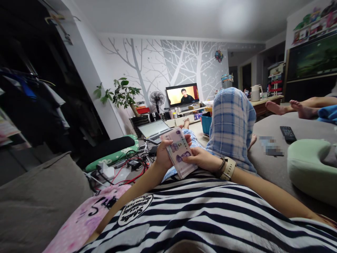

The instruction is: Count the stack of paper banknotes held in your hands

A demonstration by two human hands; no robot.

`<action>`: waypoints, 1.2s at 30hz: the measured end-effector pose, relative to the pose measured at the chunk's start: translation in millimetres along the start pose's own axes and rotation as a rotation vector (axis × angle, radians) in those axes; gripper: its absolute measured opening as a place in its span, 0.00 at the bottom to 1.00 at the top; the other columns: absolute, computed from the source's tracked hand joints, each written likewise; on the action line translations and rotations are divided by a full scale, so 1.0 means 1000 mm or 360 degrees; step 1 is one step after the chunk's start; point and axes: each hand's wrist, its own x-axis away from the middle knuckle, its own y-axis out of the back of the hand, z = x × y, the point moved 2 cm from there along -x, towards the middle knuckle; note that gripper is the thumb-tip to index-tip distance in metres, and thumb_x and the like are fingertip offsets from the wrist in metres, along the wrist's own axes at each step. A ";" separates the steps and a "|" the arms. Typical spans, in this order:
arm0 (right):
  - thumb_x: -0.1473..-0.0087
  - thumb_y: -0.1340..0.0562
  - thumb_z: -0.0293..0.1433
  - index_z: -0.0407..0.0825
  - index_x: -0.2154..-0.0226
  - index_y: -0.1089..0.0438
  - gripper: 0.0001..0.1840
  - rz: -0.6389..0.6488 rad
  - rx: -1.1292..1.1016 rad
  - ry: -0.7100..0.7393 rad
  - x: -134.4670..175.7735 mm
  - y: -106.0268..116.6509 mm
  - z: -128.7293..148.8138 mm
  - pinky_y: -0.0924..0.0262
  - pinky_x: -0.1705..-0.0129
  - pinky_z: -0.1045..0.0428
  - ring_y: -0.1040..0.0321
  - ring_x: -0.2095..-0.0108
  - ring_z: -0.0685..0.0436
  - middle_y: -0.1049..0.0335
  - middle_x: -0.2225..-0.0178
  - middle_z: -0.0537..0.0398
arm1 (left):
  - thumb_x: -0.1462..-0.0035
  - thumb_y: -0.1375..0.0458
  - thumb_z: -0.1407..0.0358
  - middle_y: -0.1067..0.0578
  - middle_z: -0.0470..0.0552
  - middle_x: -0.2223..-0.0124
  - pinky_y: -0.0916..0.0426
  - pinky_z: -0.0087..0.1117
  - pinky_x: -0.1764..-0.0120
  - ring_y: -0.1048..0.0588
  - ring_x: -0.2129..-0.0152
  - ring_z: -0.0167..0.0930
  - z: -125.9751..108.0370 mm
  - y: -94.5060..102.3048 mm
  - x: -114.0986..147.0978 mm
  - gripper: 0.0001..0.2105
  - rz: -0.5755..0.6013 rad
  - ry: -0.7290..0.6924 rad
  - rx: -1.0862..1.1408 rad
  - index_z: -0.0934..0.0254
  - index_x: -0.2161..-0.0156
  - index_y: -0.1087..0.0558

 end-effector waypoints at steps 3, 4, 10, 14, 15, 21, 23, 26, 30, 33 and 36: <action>0.54 0.18 0.53 0.47 0.58 0.18 0.31 -0.0067 0.0078 0.0072 0.001 0.002 0.003 0.28 0.53 0.46 0.24 0.61 0.42 0.16 0.59 0.51 | 0.52 0.37 0.65 0.11 0.61 0.52 0.22 0.53 0.42 0.14 0.46 0.52 0.001 0.002 -0.007 0.29 -0.0164 0.0059 -0.0004 0.66 0.42 0.19; 0.52 0.19 0.53 0.47 0.58 0.18 0.31 -0.0124 0.0139 0.0111 0.002 0.003 0.004 0.28 0.54 0.46 0.24 0.61 0.41 0.16 0.59 0.50 | 0.51 0.36 0.65 0.11 0.61 0.54 0.21 0.52 0.43 0.14 0.48 0.52 0.001 0.003 -0.009 0.24 -0.0239 0.0055 -0.0026 0.66 0.47 0.18; 0.41 0.28 0.44 0.49 0.60 0.19 0.16 -0.0690 0.0936 0.0493 0.009 0.014 0.009 0.31 0.58 0.45 0.26 0.64 0.38 0.17 0.63 0.49 | 0.48 0.27 0.65 0.16 0.49 0.66 0.24 0.35 0.59 0.16 0.63 0.38 0.003 0.006 -0.011 0.11 -0.0519 -0.0209 -0.0216 0.61 0.60 0.20; 0.41 0.29 0.40 0.50 0.57 0.18 0.13 -0.0781 0.1026 0.0562 0.011 0.014 0.013 0.30 0.58 0.45 0.24 0.62 0.37 0.16 0.61 0.50 | 0.49 0.23 0.64 0.17 0.46 0.65 0.29 0.29 0.65 0.19 0.67 0.33 0.004 0.005 -0.007 0.15 -0.0491 -0.0255 -0.0254 0.59 0.58 0.20; 0.42 0.28 0.41 0.49 0.57 0.18 0.15 -0.0761 0.0926 0.0544 0.010 0.014 0.013 0.30 0.58 0.45 0.24 0.62 0.37 0.15 0.61 0.50 | 0.49 0.23 0.63 0.17 0.46 0.65 0.29 0.29 0.66 0.19 0.68 0.32 0.004 0.005 -0.007 0.15 -0.0488 -0.0257 -0.0246 0.59 0.58 0.20; 0.55 0.19 0.44 0.49 0.56 0.18 0.27 -0.0410 -0.0076 0.0261 0.003 0.006 0.012 0.27 0.55 0.47 0.21 0.60 0.40 0.14 0.60 0.51 | 0.44 0.29 0.64 0.13 0.52 0.61 0.20 0.38 0.54 0.14 0.61 0.40 0.005 0.005 -0.013 0.10 -0.0429 -0.0101 -0.0048 0.63 0.56 0.19; 0.57 0.17 0.44 0.49 0.57 0.18 0.27 -0.0333 -0.0270 0.0195 0.002 0.001 0.011 0.27 0.54 0.47 0.21 0.61 0.41 0.14 0.61 0.51 | 0.43 0.33 0.65 0.11 0.58 0.57 0.19 0.44 0.47 0.13 0.54 0.46 0.006 0.004 -0.014 0.11 -0.0353 -0.0001 0.0056 0.65 0.55 0.18; 0.59 0.15 0.45 0.49 0.58 0.18 0.29 -0.0284 -0.0343 0.0128 0.000 -0.004 0.008 0.26 0.54 0.46 0.21 0.62 0.40 0.15 0.62 0.51 | 0.45 0.36 0.65 0.11 0.63 0.52 0.21 0.51 0.41 0.14 0.48 0.52 0.008 0.001 -0.011 0.18 -0.0238 0.0176 0.0138 0.68 0.50 0.17; 0.56 0.17 0.51 0.49 0.56 0.19 0.31 -0.0237 -0.0084 0.0134 -0.002 -0.001 0.006 0.26 0.51 0.44 0.21 0.59 0.39 0.16 0.60 0.50 | 0.45 0.39 0.65 0.11 0.66 0.51 0.21 0.53 0.41 0.13 0.47 0.53 0.010 -0.001 -0.008 0.24 -0.0199 0.0333 0.0156 0.71 0.45 0.17; 0.48 0.21 0.55 0.49 0.56 0.21 0.30 -0.0429 0.0506 0.0299 0.003 0.011 0.010 0.25 0.53 0.41 0.23 0.61 0.38 0.18 0.60 0.49 | 0.46 0.40 0.65 0.11 0.66 0.50 0.20 0.53 0.42 0.13 0.47 0.53 0.010 -0.001 -0.009 0.27 -0.0262 0.0323 0.0183 0.71 0.43 0.18; 0.44 0.22 0.54 0.50 0.51 0.23 0.30 -0.0760 0.1242 0.0730 0.016 0.021 0.023 0.24 0.51 0.39 0.24 0.59 0.36 0.20 0.57 0.46 | 0.45 0.43 0.64 0.11 0.67 0.53 0.19 0.54 0.43 0.13 0.48 0.53 0.005 -0.001 -0.010 0.25 -0.0432 0.0233 0.0232 0.73 0.44 0.18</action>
